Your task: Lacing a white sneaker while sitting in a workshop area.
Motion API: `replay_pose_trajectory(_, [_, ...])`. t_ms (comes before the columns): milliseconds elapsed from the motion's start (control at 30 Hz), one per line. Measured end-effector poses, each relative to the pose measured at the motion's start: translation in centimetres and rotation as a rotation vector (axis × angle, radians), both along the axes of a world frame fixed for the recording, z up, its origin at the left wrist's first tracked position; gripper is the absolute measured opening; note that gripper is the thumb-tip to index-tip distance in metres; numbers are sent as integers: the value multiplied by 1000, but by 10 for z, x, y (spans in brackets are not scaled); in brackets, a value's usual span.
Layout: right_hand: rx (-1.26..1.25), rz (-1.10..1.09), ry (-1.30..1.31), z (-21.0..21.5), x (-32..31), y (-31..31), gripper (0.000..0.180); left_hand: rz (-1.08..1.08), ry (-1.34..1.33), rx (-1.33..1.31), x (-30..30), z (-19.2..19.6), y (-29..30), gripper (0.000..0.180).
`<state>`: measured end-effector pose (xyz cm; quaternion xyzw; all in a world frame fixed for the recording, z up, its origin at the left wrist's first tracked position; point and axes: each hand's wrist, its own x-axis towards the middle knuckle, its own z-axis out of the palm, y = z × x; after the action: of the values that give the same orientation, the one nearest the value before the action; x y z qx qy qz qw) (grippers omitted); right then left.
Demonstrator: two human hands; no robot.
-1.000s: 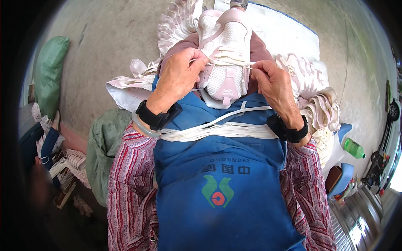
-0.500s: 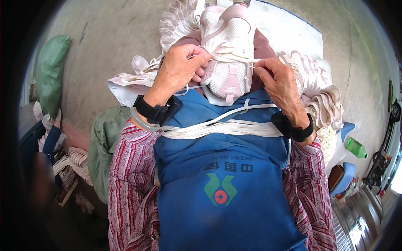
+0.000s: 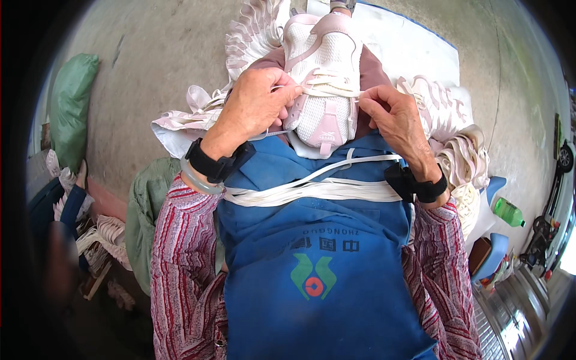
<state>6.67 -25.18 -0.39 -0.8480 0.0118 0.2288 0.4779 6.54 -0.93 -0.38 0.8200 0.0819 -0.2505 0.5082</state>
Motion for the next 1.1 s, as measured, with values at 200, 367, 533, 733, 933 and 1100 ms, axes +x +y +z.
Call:
replay_pose_trajectory(200, [-66,6,-359,-14,-8,5,15,-174,-373,232,0,-13,-9,22])
replay_pose_trajectory(367, [-99,16,-444,-15,-14,6,17,73,26,-54,-5,-14,-8,21])
replay_pose_trajectory(533, [-349,206,-633,-3,-27,3,42,-115,-854,355,-28,-16,-12,43])
replay_pose_trajectory(733, [-543,263,-699,-10,-35,13,38,-232,-864,592,-44,-20,-25,55])
replay_pose_trajectory(933, [-417,260,-696,-22,-27,14,26,-252,-889,647,-41,-32,-21,40])
replay_pose_trajectory(1100, [-153,240,-745,-29,-24,6,25,-218,-901,438,-38,-36,-23,33])
